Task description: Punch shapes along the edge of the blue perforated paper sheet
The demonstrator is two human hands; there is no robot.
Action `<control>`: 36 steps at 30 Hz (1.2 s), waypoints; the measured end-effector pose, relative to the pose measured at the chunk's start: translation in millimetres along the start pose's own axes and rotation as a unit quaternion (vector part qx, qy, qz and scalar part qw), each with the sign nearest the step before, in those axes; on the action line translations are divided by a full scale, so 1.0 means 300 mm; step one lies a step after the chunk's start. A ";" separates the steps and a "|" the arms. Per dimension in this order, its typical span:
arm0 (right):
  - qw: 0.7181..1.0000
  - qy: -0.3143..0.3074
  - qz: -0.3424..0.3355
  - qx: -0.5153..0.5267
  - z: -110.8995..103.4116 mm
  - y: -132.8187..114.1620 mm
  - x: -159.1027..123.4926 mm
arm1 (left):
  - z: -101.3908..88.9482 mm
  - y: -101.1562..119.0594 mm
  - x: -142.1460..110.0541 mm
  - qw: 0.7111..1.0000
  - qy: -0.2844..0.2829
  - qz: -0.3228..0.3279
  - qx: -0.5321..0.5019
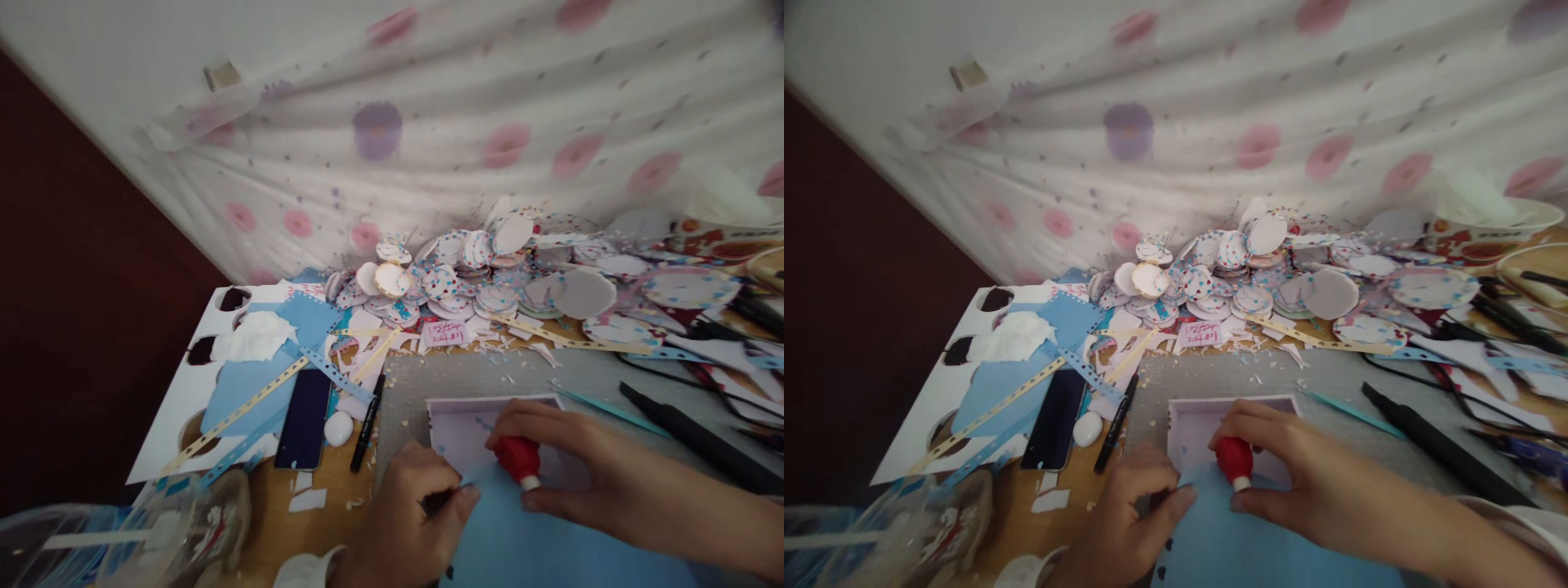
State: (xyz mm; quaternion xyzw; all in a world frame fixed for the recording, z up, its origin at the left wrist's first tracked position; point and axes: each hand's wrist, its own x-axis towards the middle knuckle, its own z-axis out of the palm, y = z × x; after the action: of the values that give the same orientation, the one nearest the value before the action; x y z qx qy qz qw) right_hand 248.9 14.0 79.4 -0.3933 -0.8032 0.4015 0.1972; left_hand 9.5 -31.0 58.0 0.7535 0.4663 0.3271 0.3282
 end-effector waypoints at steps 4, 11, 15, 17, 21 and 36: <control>0.999 -0.045 -0.001 0.012 0.024 0.015 0.016 | -0.004 -0.003 -0.010 1.000 0.004 -0.008 -0.004; 0.998 -0.055 0.020 -0.003 0.060 0.065 0.013 | -0.005 -0.015 -0.018 1.000 0.011 -0.016 -0.004; 0.997 -0.074 0.029 0.002 0.059 0.039 0.009 | 0.001 -0.021 -0.008 1.000 0.018 -0.012 -0.011; 0.995 -0.086 0.045 0.027 0.053 0.016 0.017 | 0.008 -0.022 -0.004 0.999 0.029 -0.006 -0.014; 0.988 -0.097 0.086 0.080 0.044 -0.006 0.039 | 0.022 -0.023 -0.006 0.999 0.044 -0.003 -0.020; 0.997 -0.014 0.020 0.076 0.064 0.002 -0.006 | 0.040 -0.028 -0.024 0.998 0.038 -0.023 -0.036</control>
State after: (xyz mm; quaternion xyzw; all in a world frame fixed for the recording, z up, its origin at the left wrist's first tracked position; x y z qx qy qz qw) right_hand 238.1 3.3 67.4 -0.3871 -0.7654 0.4706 0.2069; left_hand 12.5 -36.8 43.1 0.7174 0.4835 0.3643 0.3448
